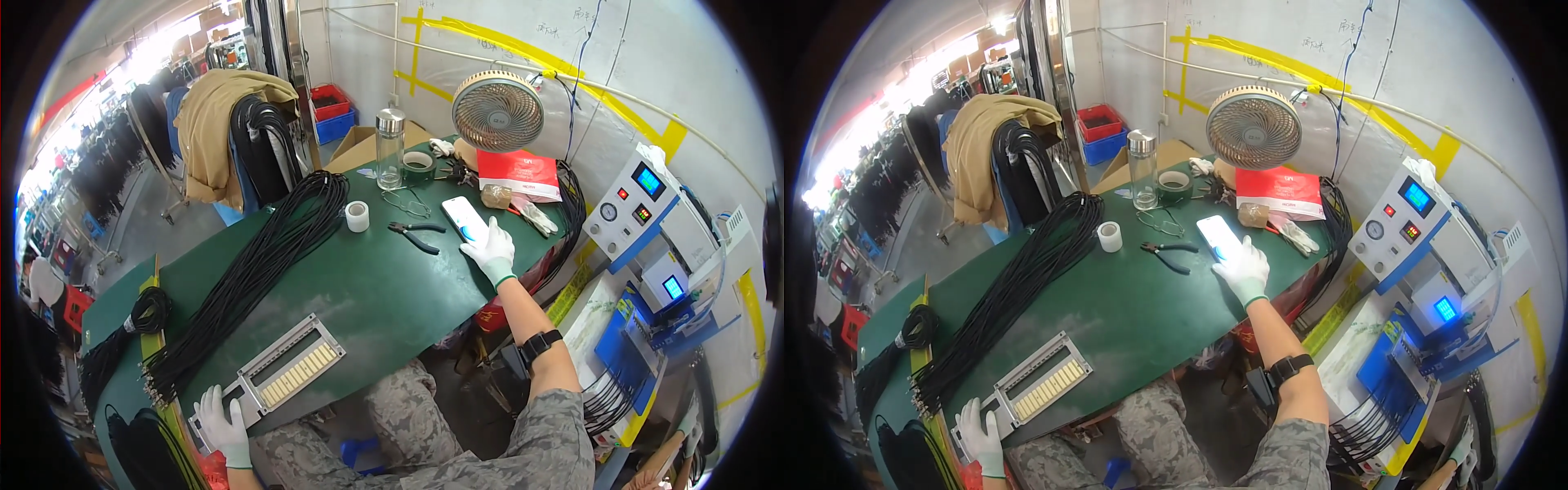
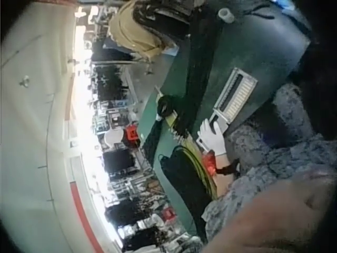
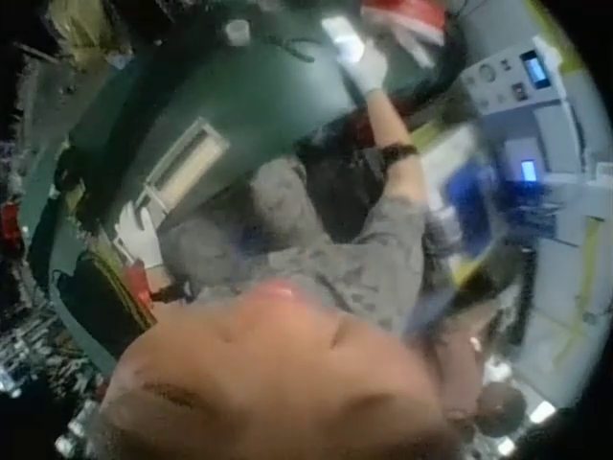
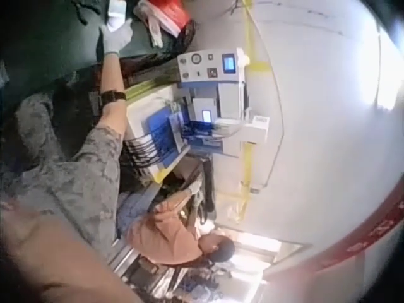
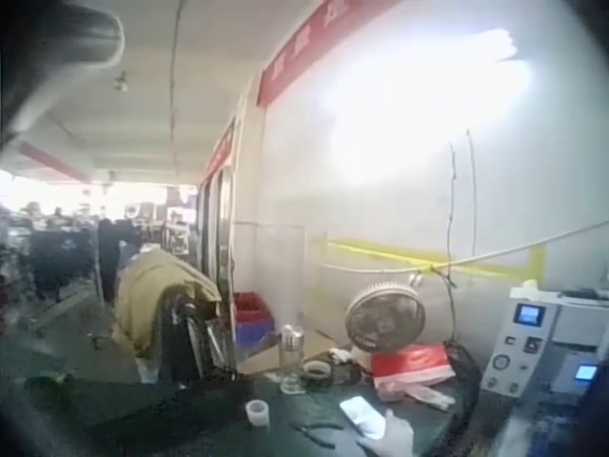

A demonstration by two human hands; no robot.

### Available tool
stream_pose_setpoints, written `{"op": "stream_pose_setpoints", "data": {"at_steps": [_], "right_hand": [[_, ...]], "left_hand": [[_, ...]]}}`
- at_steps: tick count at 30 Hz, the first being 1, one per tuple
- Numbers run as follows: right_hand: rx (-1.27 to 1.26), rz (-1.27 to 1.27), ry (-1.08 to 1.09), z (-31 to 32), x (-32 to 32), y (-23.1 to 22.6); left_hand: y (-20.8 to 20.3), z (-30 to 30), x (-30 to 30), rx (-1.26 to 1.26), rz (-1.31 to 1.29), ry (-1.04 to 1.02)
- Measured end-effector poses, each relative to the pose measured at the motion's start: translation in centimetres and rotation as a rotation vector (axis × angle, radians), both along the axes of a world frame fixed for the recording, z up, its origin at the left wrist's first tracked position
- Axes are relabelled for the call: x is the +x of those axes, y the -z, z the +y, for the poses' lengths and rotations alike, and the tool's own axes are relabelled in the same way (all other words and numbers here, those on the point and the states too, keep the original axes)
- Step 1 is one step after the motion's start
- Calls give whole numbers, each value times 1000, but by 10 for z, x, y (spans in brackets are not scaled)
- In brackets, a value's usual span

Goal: Assembling a wiring harness by precisely inserting multiple wires into a connector block and using a crimping machine to secure them.

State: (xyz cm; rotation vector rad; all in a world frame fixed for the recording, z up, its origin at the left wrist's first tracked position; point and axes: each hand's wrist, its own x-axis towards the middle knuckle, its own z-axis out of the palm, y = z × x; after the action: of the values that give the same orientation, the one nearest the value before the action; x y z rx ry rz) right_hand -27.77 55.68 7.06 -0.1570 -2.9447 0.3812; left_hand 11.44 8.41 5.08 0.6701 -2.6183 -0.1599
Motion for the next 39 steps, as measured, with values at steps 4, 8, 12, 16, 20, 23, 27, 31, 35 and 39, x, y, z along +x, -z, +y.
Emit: {"op": "stream_pose_setpoints", "data": {"at_steps": [4, 8, 12, 16, 20, 23, 27, 31, 35, 39], "right_hand": [[-20, -1, 44, -1, -7, 4], [-7, 95, 75, -9, -31, 19], [36, 390, 92, -16, -49, 32], [16, 540, -137, -50, -28, 33], [-98, 230, -544, -79, -12, 28], [-91, 361, -556, -96, -21, 30], [47, 494, -516, -86, -54, 38], [113, 511, -487, -103, -40, 29], [-305, 408, -683, -148, 17, 11], [-167, 312, -1417, -203, 160, -23]], "left_hand": [[-1, 1, -1, 7, 14, -2], [-1, 2, 1, 11, 14, -12], [1, 5, 0, 14, 32, -14], [4, 4, -3, 10, 71, -7], [0, 3, -4, 6, 84, 1], [-7, 3, -7, -12, 101, -29], [-10, 10, -16, -26, 125, 8], [-15, 7, 1, 15, 130, -4], [4, 7, 3, 6, 185, 26], [9, -16, 5, 146, 119, -5]]}}
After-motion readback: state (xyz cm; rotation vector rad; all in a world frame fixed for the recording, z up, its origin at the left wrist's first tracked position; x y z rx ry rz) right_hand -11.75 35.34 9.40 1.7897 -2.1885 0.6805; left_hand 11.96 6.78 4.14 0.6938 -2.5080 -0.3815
